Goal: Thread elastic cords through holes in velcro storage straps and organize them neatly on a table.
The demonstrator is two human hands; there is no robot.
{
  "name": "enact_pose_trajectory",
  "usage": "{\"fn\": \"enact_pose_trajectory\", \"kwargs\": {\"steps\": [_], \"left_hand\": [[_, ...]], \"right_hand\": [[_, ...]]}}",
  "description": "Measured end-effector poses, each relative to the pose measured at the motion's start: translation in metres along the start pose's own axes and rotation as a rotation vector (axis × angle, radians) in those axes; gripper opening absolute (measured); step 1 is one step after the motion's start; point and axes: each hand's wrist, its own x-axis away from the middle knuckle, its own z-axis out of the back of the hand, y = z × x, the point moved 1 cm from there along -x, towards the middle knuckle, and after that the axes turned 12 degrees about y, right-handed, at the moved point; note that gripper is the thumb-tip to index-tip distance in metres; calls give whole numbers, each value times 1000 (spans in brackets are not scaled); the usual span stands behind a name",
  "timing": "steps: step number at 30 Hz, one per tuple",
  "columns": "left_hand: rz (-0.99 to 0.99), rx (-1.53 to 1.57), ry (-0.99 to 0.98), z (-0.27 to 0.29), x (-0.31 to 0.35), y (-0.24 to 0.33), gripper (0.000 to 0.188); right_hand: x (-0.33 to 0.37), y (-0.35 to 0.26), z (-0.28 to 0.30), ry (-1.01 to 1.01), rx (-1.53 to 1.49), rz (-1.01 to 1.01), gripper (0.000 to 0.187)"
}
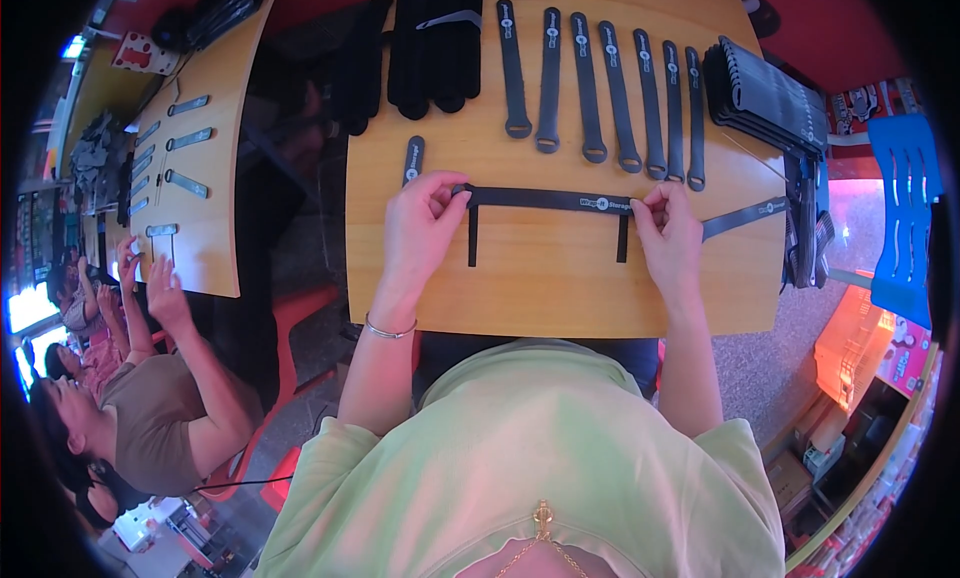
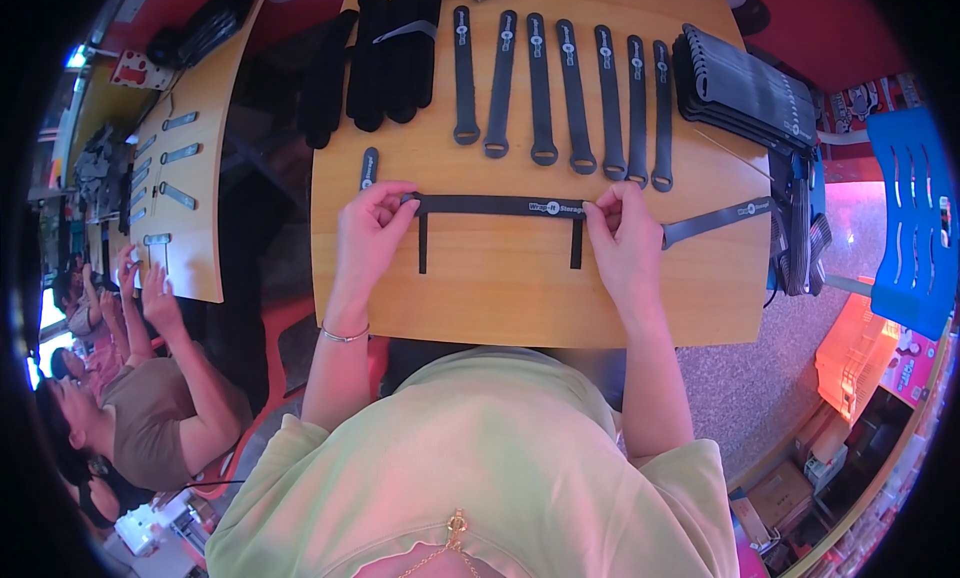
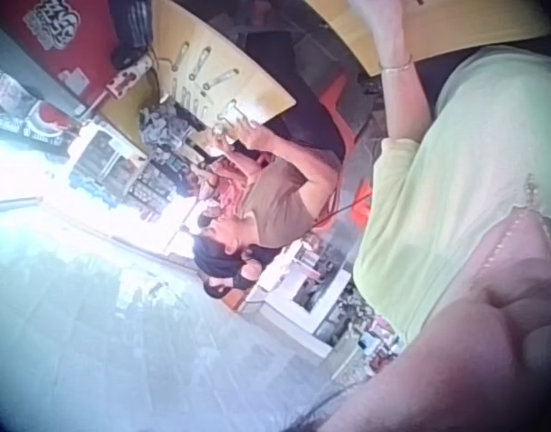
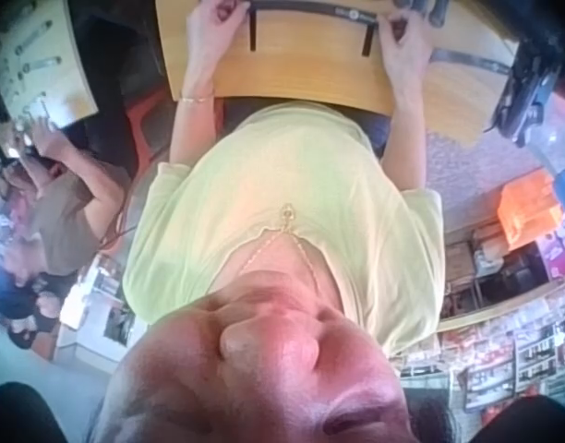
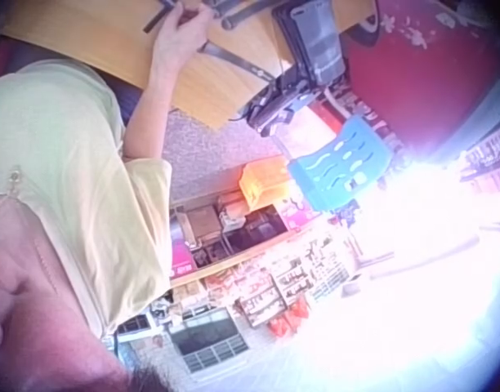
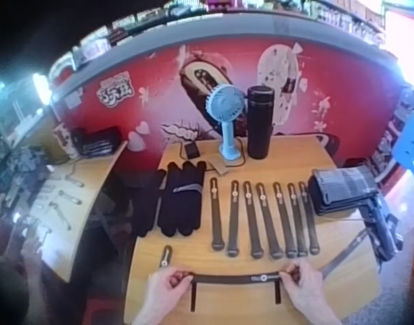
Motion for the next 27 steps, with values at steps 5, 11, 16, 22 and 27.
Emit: {"fn": "enact_pose_trajectory", "kwargs": {"steps": [5, 11, 16, 22, 27], "left_hand": [[-1, -9, -1, -1, 0, 0, 19], [5, -23, 7, -1, 0, 0, 19], [-14, -33, 14, -2, 0, 1, 19], [-30, -22, 35, -5, 1, -3, 19], [-19, -23, 32, -5, 1, -4, 19]], "right_hand": [[0, 1, 0, -2, 4, -1, 16], [0, -2, 0, -12, 28, -41, 17], [1, -4, 1, -12, 18, -46, 17], [0, -1, -1, 1, 21, -35, 18], [3, 0, -4, 16, 50, -15, 20]]}}
